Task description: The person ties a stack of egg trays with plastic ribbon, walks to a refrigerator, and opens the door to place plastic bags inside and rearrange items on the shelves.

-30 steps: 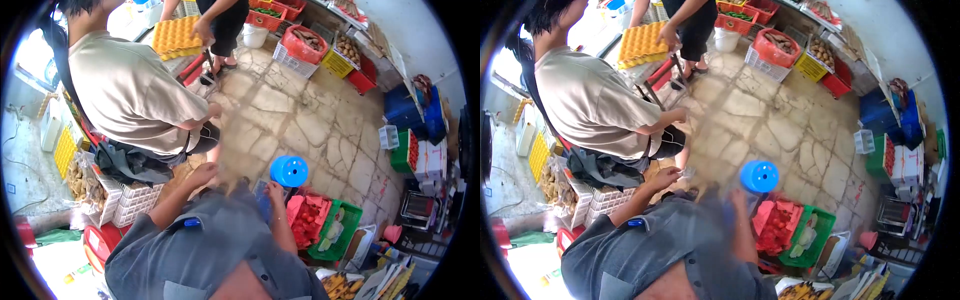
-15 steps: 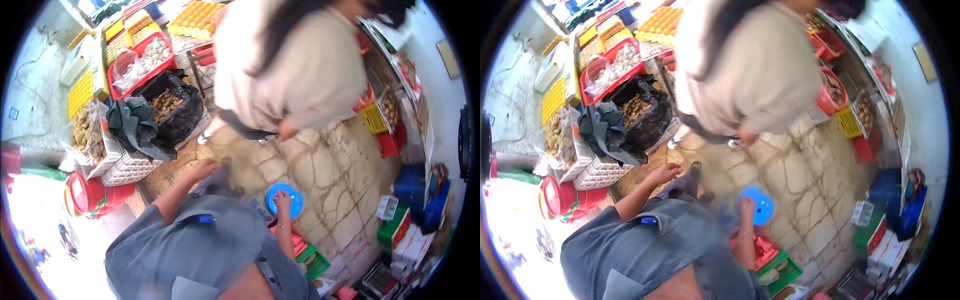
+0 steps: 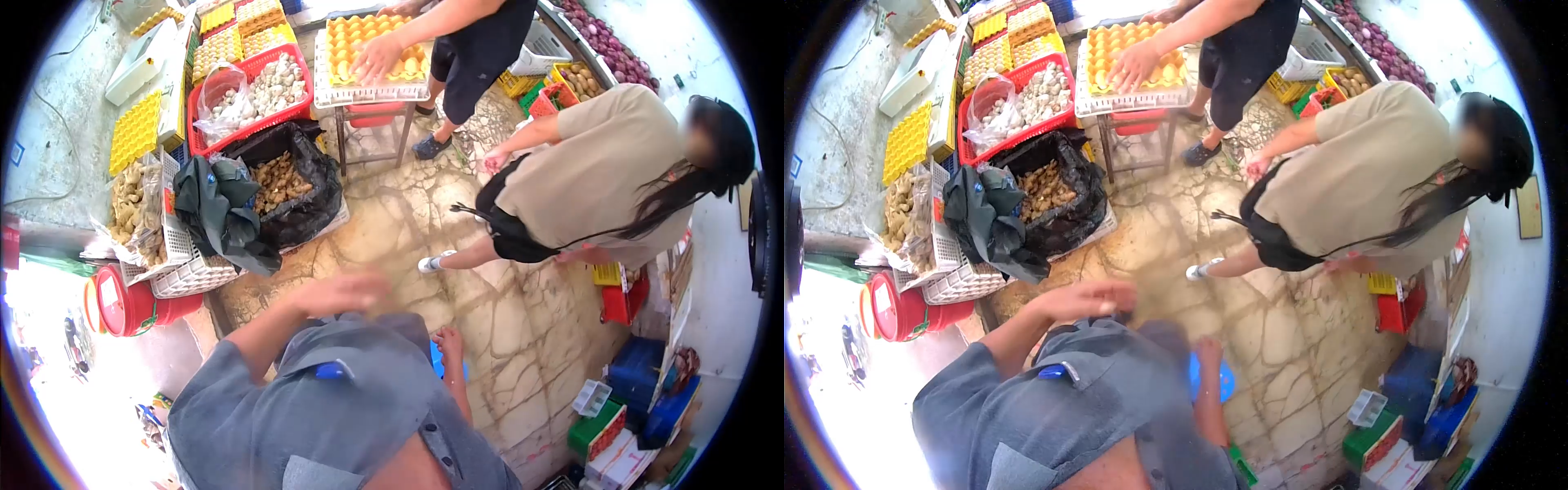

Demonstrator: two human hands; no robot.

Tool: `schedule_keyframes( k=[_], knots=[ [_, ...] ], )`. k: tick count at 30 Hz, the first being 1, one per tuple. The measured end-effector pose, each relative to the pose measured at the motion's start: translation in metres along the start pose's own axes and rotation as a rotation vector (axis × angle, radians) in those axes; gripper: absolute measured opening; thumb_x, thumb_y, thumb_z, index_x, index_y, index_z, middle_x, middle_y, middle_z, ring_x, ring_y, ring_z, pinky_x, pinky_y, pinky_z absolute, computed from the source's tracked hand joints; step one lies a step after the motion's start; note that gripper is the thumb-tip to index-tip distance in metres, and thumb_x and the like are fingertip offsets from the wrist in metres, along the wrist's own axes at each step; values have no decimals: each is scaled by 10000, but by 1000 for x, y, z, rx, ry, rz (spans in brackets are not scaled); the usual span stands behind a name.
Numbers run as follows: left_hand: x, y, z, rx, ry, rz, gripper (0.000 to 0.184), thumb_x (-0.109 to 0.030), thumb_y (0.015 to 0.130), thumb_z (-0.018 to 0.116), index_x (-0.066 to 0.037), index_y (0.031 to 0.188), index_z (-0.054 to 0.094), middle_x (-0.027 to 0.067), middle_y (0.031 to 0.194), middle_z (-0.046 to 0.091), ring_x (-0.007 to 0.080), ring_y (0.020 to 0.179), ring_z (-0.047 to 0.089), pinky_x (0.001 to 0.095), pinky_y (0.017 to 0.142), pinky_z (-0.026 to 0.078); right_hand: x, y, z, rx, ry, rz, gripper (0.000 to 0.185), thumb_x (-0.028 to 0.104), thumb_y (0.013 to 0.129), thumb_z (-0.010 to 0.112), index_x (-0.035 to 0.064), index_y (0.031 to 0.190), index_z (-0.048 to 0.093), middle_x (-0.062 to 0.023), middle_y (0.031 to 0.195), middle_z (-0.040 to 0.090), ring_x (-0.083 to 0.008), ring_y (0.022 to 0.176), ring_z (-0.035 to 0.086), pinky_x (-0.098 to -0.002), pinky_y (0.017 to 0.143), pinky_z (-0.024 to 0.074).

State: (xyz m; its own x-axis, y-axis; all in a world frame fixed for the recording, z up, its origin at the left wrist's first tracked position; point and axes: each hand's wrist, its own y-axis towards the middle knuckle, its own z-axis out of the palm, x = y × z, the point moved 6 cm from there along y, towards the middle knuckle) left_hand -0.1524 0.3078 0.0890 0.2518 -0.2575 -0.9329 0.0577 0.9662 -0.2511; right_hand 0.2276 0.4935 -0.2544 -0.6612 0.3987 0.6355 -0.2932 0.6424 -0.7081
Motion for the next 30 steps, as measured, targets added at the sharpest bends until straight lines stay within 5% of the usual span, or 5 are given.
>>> schedule_keyframes(
  k=[4,9,14,17,30],
  knots=[
    [-73,-10,34,409,-133,314,691,-475,1011,446,1,1501,343,180,1547,362,299,1467,272,442,1202,186,83,21,5,12,159,49,220,219,954,569,22,1048,597,-84,871,648,-154,644,643,-236,418,380],
    [-103,45,9,240,-30,249,806,-570,967,469,32,1490,350,200,1531,382,293,1469,264,464,1204,128,162,102,-3,139,33,-9,169,177,935,573,13,903,601,-52,741,589,-108,565,560,-234,429,359],
    [-88,117,-47,-151,-574,275,650,-431,979,566,33,1418,448,211,1435,494,300,1360,449,466,1147,314,273,219,-8,228,-7,-180,133,130,916,575,12,867,611,-35,713,575,-91,569,547,-227,466,375],
    [-80,147,-108,-707,-401,141,444,-263,1007,559,27,1341,513,191,1288,607,277,1180,604,409,1003,477,383,282,4,226,-233,-499,131,130,918,596,9,935,643,-29,743,599,-113,622,584,-230,541,439],
    [-43,168,-258,-1251,-660,100,326,-249,989,599,-36,1236,585,83,1077,680,167,923,664,316,851,523,660,333,122,534,-7,-396,275,166,944,634,6,1164,597,-68,898,677,-118,660,633,-212,536,447]
  ],
)
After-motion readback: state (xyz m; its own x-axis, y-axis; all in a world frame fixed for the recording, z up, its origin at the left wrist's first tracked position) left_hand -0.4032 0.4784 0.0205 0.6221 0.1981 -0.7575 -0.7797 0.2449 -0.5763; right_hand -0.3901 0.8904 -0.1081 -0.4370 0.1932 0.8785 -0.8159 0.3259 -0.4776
